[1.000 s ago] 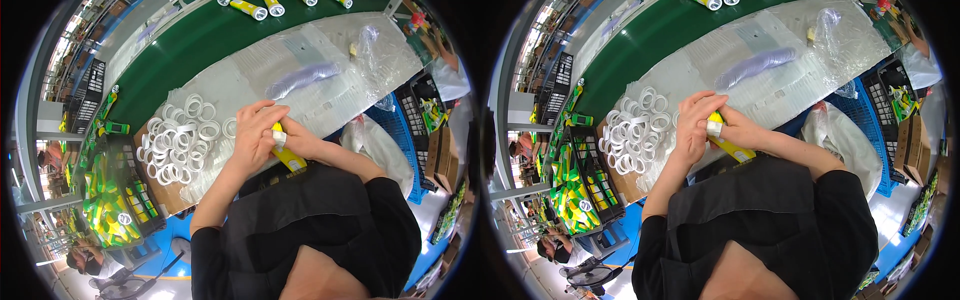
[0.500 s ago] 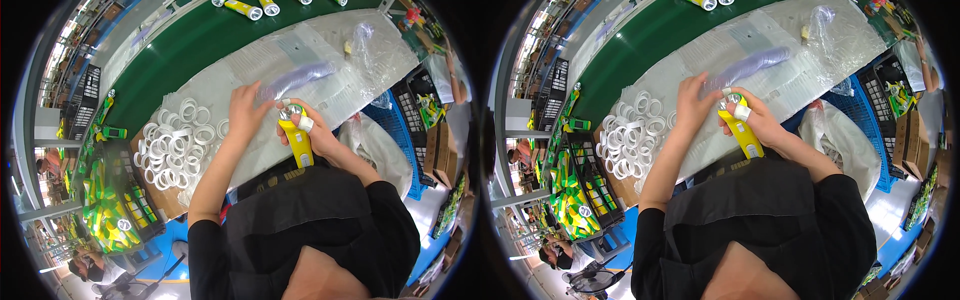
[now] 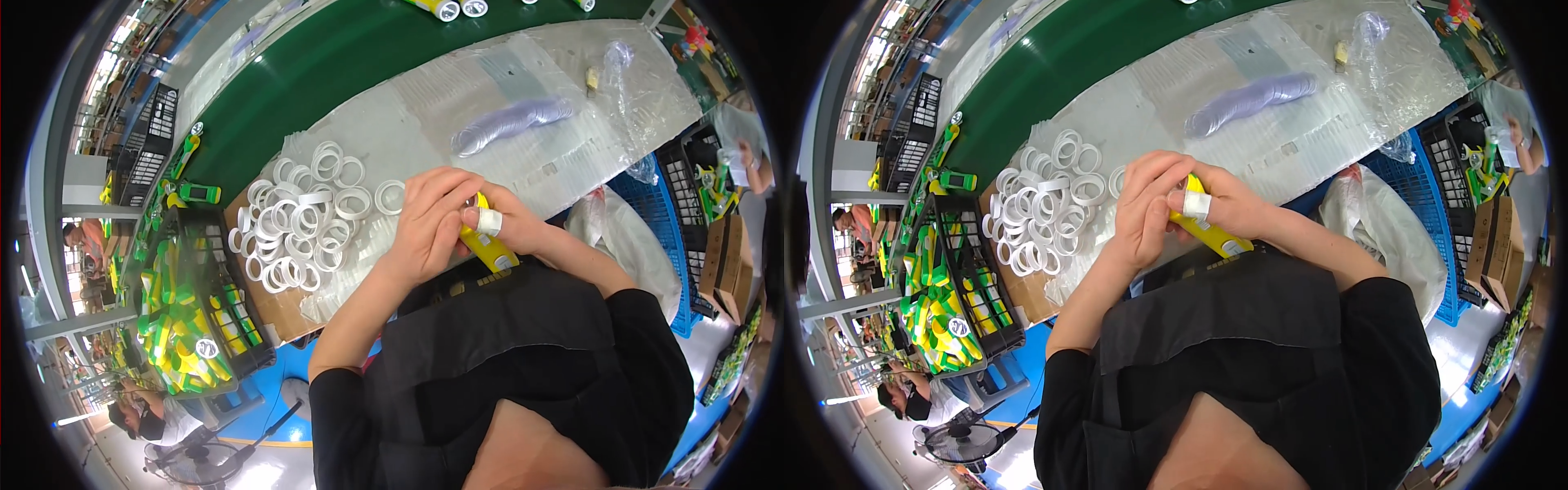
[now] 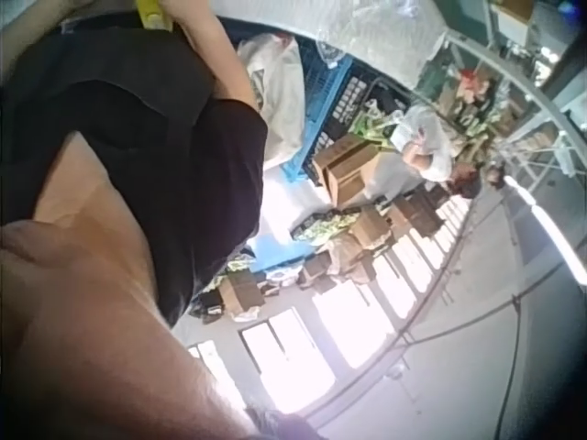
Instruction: Assembling plastic flashlights by attaching rings to the flashlight bodies on a factory assembly line.
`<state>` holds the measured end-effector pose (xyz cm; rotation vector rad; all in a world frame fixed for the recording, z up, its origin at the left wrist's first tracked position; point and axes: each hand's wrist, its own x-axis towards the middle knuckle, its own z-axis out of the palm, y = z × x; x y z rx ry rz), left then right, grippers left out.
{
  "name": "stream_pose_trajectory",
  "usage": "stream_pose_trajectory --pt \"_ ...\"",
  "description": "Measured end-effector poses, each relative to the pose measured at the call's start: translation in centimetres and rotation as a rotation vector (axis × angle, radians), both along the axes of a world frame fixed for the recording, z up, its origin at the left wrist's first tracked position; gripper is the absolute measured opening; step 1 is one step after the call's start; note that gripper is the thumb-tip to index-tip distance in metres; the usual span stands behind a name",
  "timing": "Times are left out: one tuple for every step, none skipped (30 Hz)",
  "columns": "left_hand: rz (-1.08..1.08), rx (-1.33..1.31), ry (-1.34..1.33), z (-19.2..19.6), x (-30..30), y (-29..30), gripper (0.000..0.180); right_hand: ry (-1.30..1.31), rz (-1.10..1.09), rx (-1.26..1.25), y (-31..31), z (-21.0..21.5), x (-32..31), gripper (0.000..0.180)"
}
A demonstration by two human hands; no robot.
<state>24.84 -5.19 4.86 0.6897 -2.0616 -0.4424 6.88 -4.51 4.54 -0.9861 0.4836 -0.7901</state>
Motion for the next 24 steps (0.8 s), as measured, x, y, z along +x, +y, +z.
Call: stream_pose_trajectory --pt "-0.012 0.006 0.038 -0.2 -0.1 0.0 0.032 0.005 0.037 -0.003 0.0 -0.2 0.2 0.036" --pt "-0.022 0.011 0.075 -0.3 -0.1 0.0 0.032 0.001 0.047 -0.002 0.2 -0.2 0.5 0.036" --pt "-0.012 0.008 0.072 -0.6 0.1 -0.1 0.032 0.035 0.029 0.001 0.3 -0.2 0.8 0.043" --pt "-0.030 0.031 0.084 -1.0 0.3 -0.2 0.033 0.069 0.013 0.003 0.3 -0.1 1.2 0.049" --pt "-0.046 0.054 0.096 -1.2 0.8 -0.2 0.035 0.064 0.027 -0.001 0.1 -0.1 1.5 0.049" --pt "-0.045 0.055 0.098 -1.1 0.9 -0.3 0.035 0.056 -0.012 -0.017 0.0 -0.1 1.5 0.050" --pt "0.078 0.044 0.095 -0.9 1.1 -0.3 0.037 0.047 -0.049 -0.033 -0.2 -0.1 1.4 0.050" --pt "0.201 0.033 0.091 -0.6 1.3 -0.4 0.041 0.048 -0.047 -0.033 -0.7 0.1 1.3 0.050" --pt "0.198 0.034 0.090 -0.1 1.9 -0.6 0.041 0.029 -0.104 -0.095 -1.6 0.5 0.9 0.050" --pt "0.281 0.019 -0.197 0.9 3.4 -1.0 0.045 0.007 -0.157 -0.160 -2.3 1.0 0.8 0.050" --pt "0.360 0.004 -0.484 1.5 4.6 -1.3 0.051 0.062 -0.217 -0.240 -2.8 1.8 0.9 0.050" --pt "0.371 0.005 -0.487 1.2 5.6 -1.1 0.051 0.058 -0.207 -0.241 -3.2 1.9 1.2 0.050" --pt "0.301 0.115 -0.667 0.6 6.6 -1.2 0.056 0.052 -0.208 -0.309 -3.8 2.1 1.7 0.049" --pt "0.228 0.228 -0.842 0.2 7.4 -1.1 0.060 0.045 -0.210 -0.376 -4.4 2.2 2.2 0.048" --pt "0.229 0.218 -0.843 0.7 7.4 -1.4 0.060 0.029 -0.203 -0.384 -5.0 1.9 2.4 0.046" --pt "0.243 0.194 -0.679 1.4 7.4 -1.4 0.054 0.027 -0.207 -0.394 -5.3 1.4 2.7 0.046" --pt "0.253 0.169 -0.514 2.1 7.2 -1.5 0.048 0.026 -0.219 -0.391 -5.5 0.7 3.1 0.045" --pt "0.255 0.160 -0.517 2.6 7.1 -1.6 0.048 0.022 -0.228 -0.386 -5.7 0.4 3.5 0.044" --pt "0.195 0.358 0.065 2.9 6.7 -1.7 0.041 0.025 -0.220 -0.385 -5.8 0.3 3.7 0.041" --pt "0.116 0.538 0.651 3.5 6.2 -1.8 0.036 0.022 -0.223 -0.393 -6.0 0.4 3.9 0.041" --pt "0.049 0.593 0.805 5.1 5.5 -1.5 0.030 0.030 -0.205 -0.386 -6.0 0.4 3.9 0.041" --pt "0.047 0.590 0.804 4.9 5.3 -1.6 0.030 0.039 -0.188 -0.378 -6.0 0.5 4.0 0.041" --pt "0.080 0.434 0.582 4.5 5.2 -1.8 0.027 0.039 -0.191 -0.381 -6.1 0.2 4.1 0.041" --pt "0.114 0.276 0.361 4.6 5.0 -2.0 0.024 0.034 -0.222 -0.454 -6.3 -0.2 4.3 0.040"
